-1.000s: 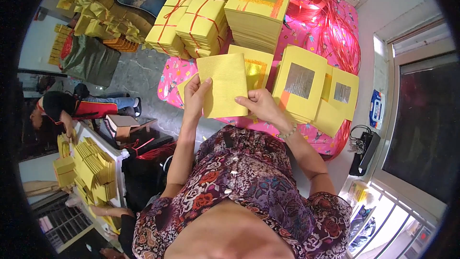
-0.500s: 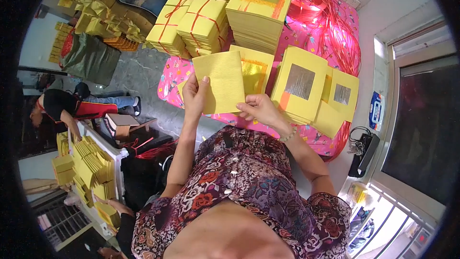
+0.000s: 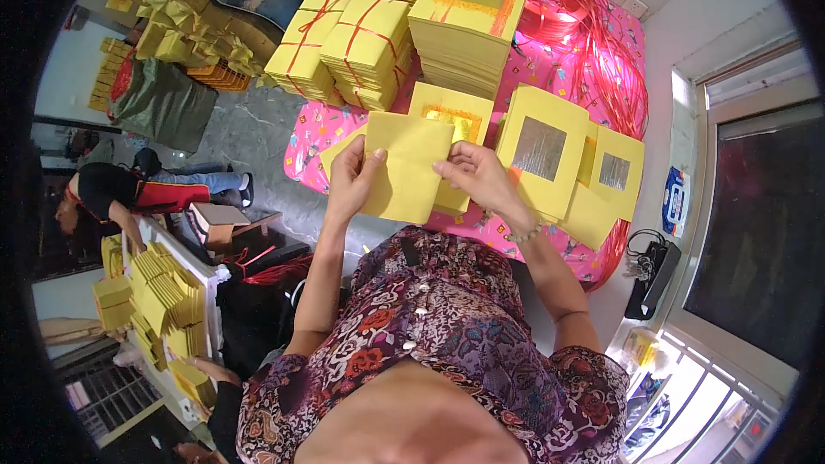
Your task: Counting and organizing stacks of yellow paper sheets on a table.
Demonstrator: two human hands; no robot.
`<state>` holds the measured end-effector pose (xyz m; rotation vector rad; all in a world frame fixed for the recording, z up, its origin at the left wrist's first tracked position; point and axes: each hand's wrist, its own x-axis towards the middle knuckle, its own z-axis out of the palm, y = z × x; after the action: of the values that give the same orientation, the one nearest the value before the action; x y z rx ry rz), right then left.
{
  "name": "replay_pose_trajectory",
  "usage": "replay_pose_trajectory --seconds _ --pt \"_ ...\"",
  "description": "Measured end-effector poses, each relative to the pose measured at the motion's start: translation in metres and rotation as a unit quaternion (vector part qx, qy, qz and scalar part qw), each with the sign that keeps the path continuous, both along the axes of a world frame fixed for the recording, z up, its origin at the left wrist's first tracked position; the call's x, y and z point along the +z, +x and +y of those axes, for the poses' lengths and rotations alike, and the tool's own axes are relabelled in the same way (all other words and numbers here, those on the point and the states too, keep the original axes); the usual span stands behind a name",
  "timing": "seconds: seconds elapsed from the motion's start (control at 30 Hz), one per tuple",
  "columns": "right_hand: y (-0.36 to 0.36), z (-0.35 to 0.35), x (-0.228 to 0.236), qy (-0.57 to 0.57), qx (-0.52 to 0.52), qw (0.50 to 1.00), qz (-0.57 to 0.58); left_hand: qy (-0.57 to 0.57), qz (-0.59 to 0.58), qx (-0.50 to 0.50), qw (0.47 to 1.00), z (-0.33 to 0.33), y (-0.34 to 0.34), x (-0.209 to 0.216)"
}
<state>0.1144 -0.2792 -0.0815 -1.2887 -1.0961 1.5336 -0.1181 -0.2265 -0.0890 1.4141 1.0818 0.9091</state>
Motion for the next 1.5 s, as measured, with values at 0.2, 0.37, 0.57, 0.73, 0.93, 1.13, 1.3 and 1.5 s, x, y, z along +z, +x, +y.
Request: replay_pose_trajectory --seconds 0.2,0.37,0.57,0.73,0.93,1.13,1.3,1.5 --pt "0.001 0.003 0.008 -0.001 0.006 1.0 -0.003 -0.031 0.008 -0.033 0.999 -0.004 -0.004 0.003" --pt "0.016 0.008 0.012 -0.021 0.055 0.998 -0.035 -0.033 0.043 -0.073 0.996 -0.01 -0.01 0.005" --pt "0.002 0.001 -0.001 -0.032 0.009 0.999 -0.006 -0.132 -0.082 -0.112 0.981 -0.012 -0.029 -0.005" --pt "-0.014 0.007 -0.029 -0.056 -0.096 0.989 0.097 -0.24 -0.128 0.015 0.962 -0.02 -0.064 -0.011" --pt "-0.046 0.022 -0.038 -0.064 -0.062 0.983 0.159 -0.23 -0.211 0.101 0.945 -0.014 -0.062 -0.038" --pt "-0.045 0.019 -0.038 -0.027 -0.084 0.994 0.058 -0.185 -0.218 0.194 0.939 0.021 -0.105 -0.089" --pt "-0.019 0.003 -0.048 -0.039 -0.1 0.994 -0.007 -0.201 -0.111 0.208 0.951 0.04 -0.14 -0.149" --pt "-0.003 -0.018 -0.051 -0.038 -0.142 0.989 -0.022 -0.168 -0.078 0.21 0.96 0.044 -0.139 -0.182"
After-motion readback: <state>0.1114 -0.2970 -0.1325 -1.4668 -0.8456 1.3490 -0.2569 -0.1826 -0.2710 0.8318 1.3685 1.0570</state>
